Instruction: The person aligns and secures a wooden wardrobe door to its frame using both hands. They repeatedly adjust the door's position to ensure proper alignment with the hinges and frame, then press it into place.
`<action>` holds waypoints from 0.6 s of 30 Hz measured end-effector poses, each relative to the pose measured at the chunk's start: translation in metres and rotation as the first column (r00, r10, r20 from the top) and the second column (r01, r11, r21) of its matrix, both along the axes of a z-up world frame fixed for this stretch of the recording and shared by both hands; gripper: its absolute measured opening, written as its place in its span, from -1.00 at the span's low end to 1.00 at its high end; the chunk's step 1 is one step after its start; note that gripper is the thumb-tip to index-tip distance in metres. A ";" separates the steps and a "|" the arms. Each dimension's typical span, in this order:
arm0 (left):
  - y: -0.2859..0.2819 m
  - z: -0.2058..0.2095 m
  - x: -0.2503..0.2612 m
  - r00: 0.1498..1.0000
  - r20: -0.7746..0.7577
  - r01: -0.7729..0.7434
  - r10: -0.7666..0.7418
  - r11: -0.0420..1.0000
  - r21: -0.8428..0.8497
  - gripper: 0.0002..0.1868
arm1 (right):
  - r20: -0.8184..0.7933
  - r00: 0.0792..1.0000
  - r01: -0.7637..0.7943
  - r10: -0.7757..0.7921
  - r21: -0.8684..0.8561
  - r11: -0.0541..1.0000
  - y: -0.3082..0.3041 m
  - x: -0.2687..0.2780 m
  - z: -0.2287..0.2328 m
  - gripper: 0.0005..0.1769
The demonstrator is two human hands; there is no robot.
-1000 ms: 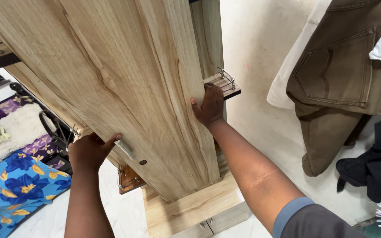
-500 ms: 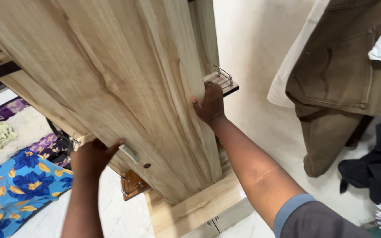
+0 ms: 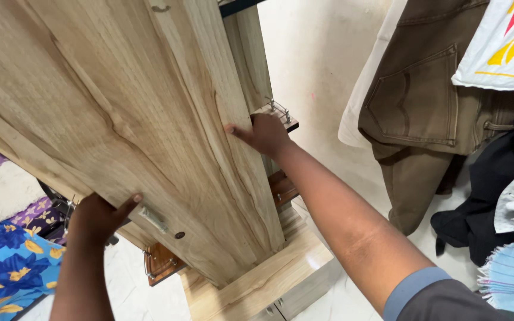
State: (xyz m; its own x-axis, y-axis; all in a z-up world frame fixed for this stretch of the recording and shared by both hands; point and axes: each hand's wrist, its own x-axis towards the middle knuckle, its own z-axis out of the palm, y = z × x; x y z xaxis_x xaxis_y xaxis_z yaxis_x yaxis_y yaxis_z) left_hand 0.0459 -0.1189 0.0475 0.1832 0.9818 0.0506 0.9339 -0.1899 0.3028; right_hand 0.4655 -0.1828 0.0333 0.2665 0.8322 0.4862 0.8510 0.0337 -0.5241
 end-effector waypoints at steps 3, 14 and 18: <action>-0.004 -0.023 0.006 0.999 -0.033 -0.019 0.030 0.955 0.297 -0.23 | -0.033 0.999 0.027 -0.030 -0.069 0.997 0.003 0.002 -0.002 0.09; -0.004 -0.040 0.011 0.997 -0.058 -0.018 0.056 0.854 0.519 -0.19 | -0.159 0.966 0.260 -0.206 0.596 0.759 0.034 -0.034 -0.056 -0.38; -0.011 -0.041 0.012 0.959 -0.187 -0.087 0.215 0.845 0.528 -0.02 | -0.099 0.976 0.212 -0.194 0.624 0.752 0.040 -0.026 -0.065 -0.41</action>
